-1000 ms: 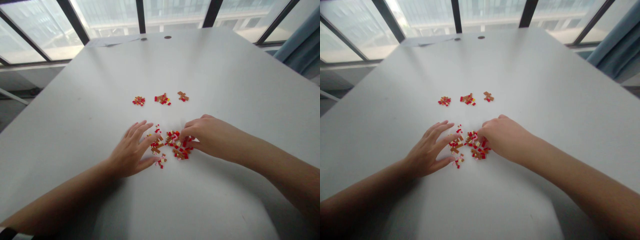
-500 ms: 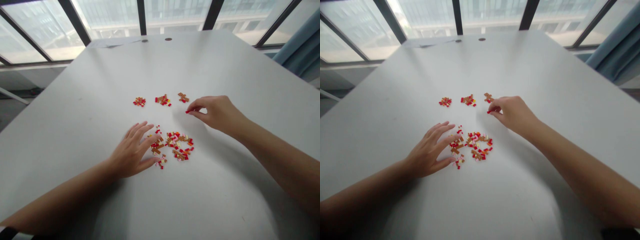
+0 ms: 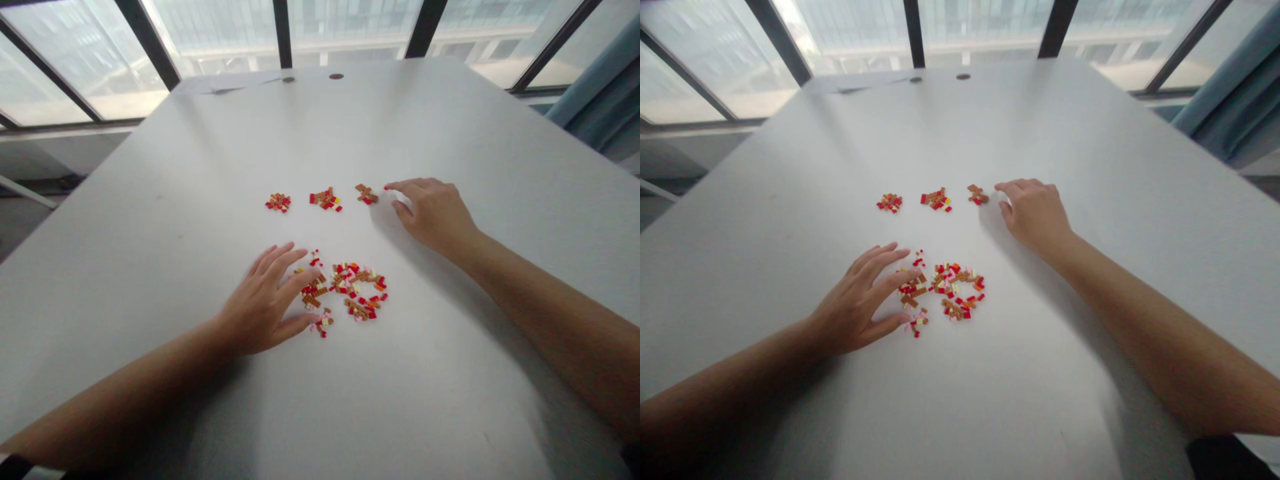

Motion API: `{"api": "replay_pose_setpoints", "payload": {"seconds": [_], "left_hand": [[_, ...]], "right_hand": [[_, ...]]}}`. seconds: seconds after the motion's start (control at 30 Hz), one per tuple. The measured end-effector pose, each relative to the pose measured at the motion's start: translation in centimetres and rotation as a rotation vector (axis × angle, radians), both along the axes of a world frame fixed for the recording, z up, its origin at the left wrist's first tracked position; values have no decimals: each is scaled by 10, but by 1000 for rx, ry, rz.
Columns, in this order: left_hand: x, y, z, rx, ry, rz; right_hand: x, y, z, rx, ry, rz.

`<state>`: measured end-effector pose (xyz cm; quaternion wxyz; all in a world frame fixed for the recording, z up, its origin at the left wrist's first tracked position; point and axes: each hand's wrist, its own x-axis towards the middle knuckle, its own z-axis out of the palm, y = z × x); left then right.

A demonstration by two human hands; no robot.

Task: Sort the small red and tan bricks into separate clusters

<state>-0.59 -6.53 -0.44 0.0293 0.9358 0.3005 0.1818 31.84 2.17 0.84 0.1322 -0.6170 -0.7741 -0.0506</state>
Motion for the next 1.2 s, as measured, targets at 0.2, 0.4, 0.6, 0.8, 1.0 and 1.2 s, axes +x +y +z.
{"api": "replay_pose_setpoints", "payload": {"seconds": [0.2,0.4,0.6,0.8,1.0,1.2], "left_hand": [[0,1,0,0,-2,2],[0,1,2,-4,2,1],[0,1,4,-4,4,6],[0,3,5,-4,4,8],[-2,4,5,-8,5,9],[-2,4,6,-15,-5,1]], "right_hand": [[15,20,-24,-12,96,64],[21,21,-20,20,17,135],[16,33,-4,15,-6,127],[14,74,-1,-42,14,164],[5,82,-3,-57,48,163],[0,68,8,-36,235,28]]}}
